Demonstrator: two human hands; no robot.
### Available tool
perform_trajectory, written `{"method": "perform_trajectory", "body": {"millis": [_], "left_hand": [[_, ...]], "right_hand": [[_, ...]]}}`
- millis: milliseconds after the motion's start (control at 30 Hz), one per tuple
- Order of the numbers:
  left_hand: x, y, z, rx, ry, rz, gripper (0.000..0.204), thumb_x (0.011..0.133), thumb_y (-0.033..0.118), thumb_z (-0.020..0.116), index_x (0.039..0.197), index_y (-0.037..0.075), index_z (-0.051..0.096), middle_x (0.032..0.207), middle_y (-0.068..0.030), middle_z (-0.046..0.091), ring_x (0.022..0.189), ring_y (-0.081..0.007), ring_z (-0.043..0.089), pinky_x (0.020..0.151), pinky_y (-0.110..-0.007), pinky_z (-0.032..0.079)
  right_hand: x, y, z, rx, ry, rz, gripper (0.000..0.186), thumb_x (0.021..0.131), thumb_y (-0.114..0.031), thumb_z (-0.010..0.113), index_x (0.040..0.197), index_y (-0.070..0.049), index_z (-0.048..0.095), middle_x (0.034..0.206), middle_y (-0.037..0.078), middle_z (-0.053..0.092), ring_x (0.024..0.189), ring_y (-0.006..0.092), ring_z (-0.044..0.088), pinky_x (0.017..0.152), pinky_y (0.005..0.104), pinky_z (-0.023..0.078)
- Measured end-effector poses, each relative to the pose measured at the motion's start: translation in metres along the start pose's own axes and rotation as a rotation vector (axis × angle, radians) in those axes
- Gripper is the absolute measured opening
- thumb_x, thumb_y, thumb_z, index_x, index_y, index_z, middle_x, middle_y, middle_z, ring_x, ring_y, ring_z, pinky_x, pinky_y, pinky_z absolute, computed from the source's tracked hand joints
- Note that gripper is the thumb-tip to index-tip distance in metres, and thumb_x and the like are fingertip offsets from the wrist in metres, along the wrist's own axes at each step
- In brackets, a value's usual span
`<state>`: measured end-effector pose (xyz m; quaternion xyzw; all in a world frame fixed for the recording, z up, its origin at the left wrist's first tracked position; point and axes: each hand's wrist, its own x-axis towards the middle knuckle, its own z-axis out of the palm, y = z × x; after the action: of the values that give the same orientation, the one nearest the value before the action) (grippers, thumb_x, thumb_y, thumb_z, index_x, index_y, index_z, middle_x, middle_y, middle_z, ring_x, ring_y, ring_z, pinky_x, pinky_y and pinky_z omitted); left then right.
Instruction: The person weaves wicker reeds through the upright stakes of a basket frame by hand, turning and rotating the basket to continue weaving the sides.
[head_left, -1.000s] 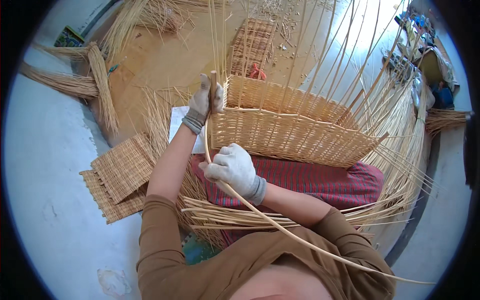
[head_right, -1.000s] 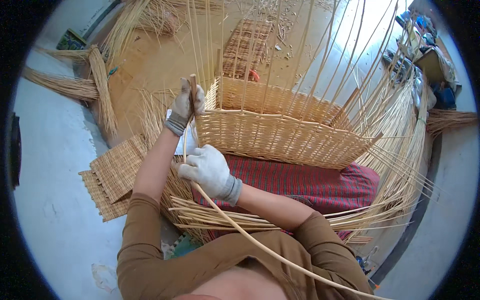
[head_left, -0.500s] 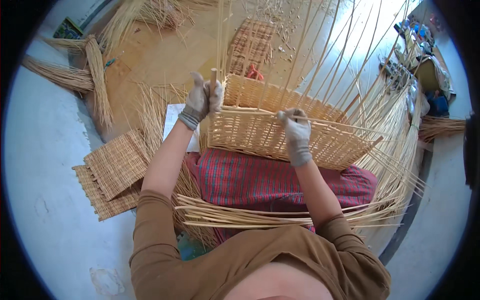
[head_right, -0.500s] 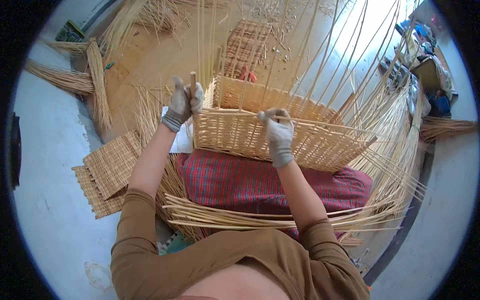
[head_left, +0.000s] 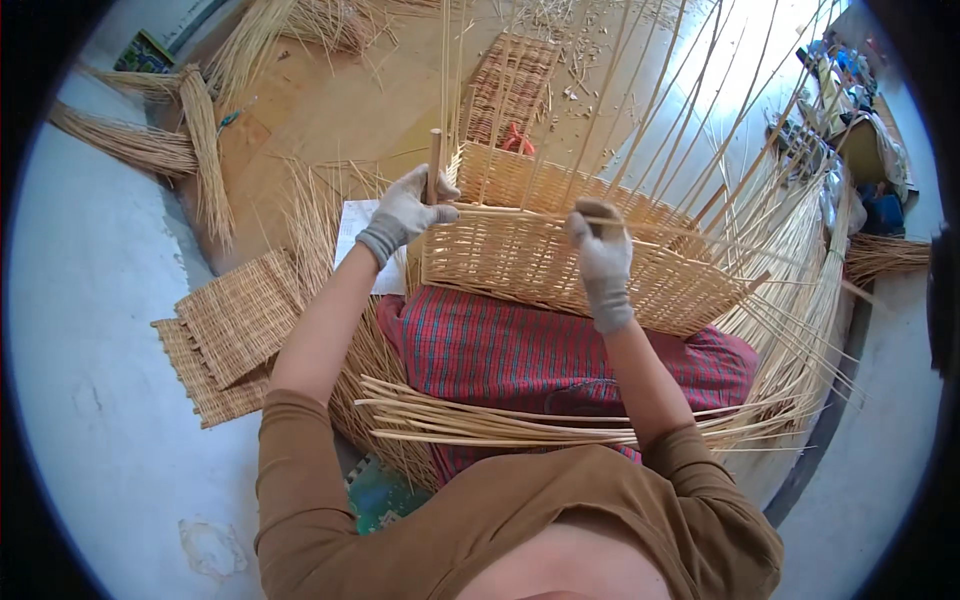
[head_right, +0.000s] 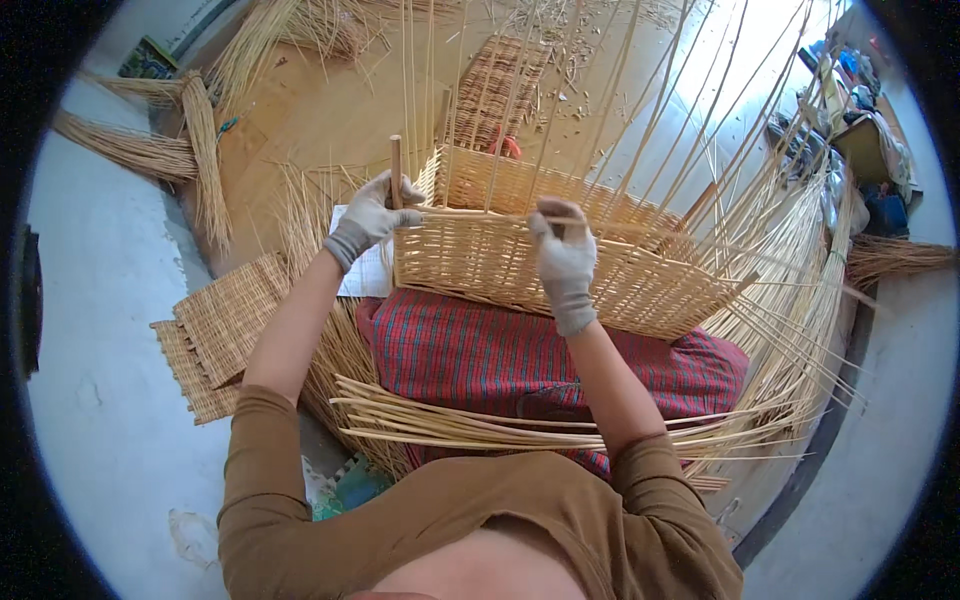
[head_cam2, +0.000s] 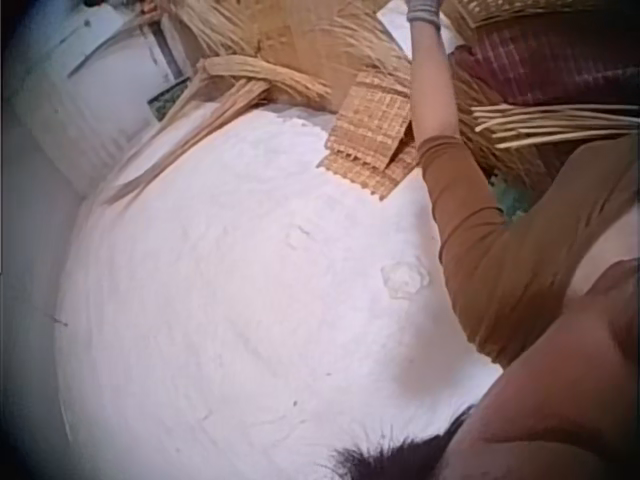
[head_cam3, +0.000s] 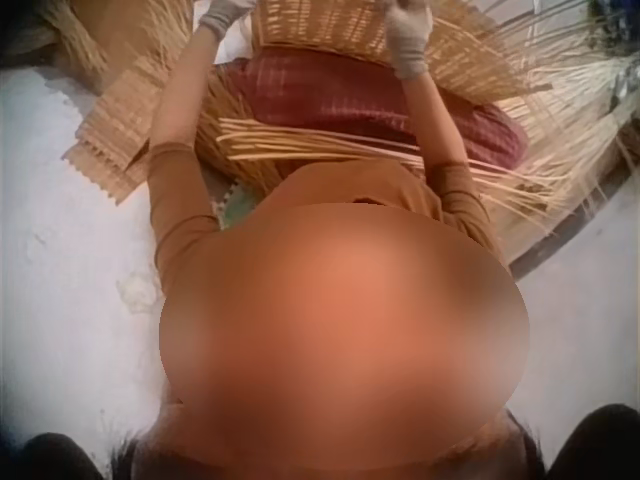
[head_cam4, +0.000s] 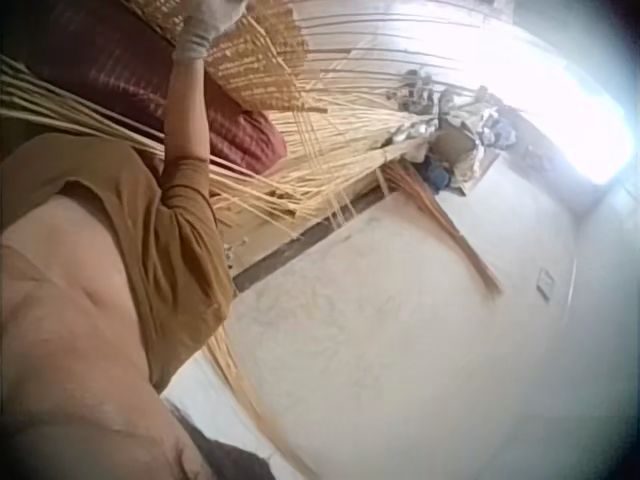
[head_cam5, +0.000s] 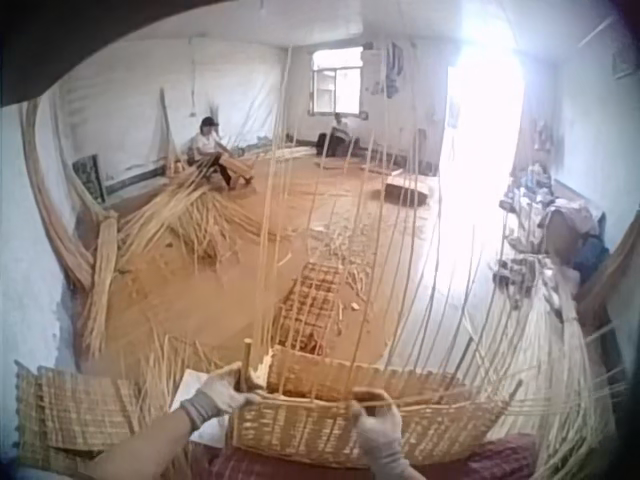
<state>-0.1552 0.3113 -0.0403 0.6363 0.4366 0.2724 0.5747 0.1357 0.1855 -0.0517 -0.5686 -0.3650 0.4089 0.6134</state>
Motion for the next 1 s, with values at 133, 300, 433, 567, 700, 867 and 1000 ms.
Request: {"method": "perform_trajectory", "body": {"millis": [133,300,433,567,700,867,1000], "left_hand": [[0.006,-0.008,0.011,-0.16,0.077,0.008,0.035,0.079,-0.002,0.084,0.101,0.007,0.059,0.1,-0.0038,0.068,0.1,-0.0162,0.066,0.093,-0.033,0.056],[0.027,-0.045,-0.001,-0.414,0.058,0.058,0.024,0.079,-0.007,0.08,0.089,0.006,0.061,0.089,-0.0038,0.066,0.083,-0.0149,0.066,0.077,-0.031,0.057],[0.01,-0.018,0.01,-0.128,0.267,-0.141,0.026,0.075,-0.007,0.081,0.084,0.006,0.061,0.087,-0.0052,0.068,0.083,-0.0165,0.067,0.078,-0.032,0.058],[0.021,0.005,0.006,-0.118,0.191,-0.09,0.028,0.073,-0.007,0.084,0.082,0.007,0.061,0.093,-0.0084,0.073,0.091,-0.018,0.07,0.082,-0.034,0.059],[0.015,0.007,0.014,0.03,0.187,-0.016,0.03,0.078,0.001,0.085,0.096,0.005,0.061,0.101,-0.0079,0.072,0.1,-0.0196,0.07,0.09,-0.034,0.057],[-0.017,0.002,0.056,0.195,0.555,0.374,0.039,0.091,0.011,0.072,0.125,0.006,0.053,0.113,-0.0075,0.067,0.092,-0.0152,0.066,0.087,-0.03,0.055],[0.014,0.031,0.114,0.463,0.351,0.156,0.028,0.097,0.022,0.068,0.118,0.006,0.061,0.104,-0.0075,0.07,0.1,-0.0141,0.069,0.078,-0.03,0.056]], "right_hand": [[0.05,-0.106,0.063,-0.174,-0.272,-0.353,0.049,0.098,-0.012,0.065,0.145,-0.013,0.053,0.129,0.018,0.065,0.12,0.0255,0.063,0.103,0.0313,0.049],[0.149,-0.083,0.134,-0.489,-0.085,-0.899,0.066,0.091,-0.007,0.064,0.153,-0.013,0.041,0.145,0.021,0.053,0.122,0.0319,0.062,0.102,0.0346,0.051],[0.069,-0.035,0.062,-0.365,-0.006,-0.631,0.047,0.096,-0.004,0.058,0.141,-0.006,0.046,0.131,0.013,0.058,0.099,0.0199,0.065,0.091,0.0333,0.055],[-0.025,0.02,-0.039,0.452,-0.094,-0.012,0.022,0.103,-0.011,0.059,0.125,-0.006,0.057,0.105,0.006,0.067,0.088,0.0142,0.065,0.085,0.0322,0.057],[-0.011,0.009,-0.061,0.531,-0.011,0.109,0.017,0.1,-0.009,0.064,0.117,-0.007,0.061,0.104,0.006,0.07,0.097,0.0165,0.067,0.088,0.028,0.056],[-0.008,0.028,-0.078,0.628,0.232,0.022,0.026,0.096,-0.002,0.068,0.12,-0.008,0.059,0.106,0.007,0.071,0.092,0.0151,0.067,0.076,0.0255,0.054],[-0.015,0.006,-0.069,0.571,0.201,-0.035,0.028,0.096,0.0,0.067,0.119,-0.009,0.053,0.104,0.009,0.071,0.092,0.0177,0.068,0.081,0.0283,0.054]]}}
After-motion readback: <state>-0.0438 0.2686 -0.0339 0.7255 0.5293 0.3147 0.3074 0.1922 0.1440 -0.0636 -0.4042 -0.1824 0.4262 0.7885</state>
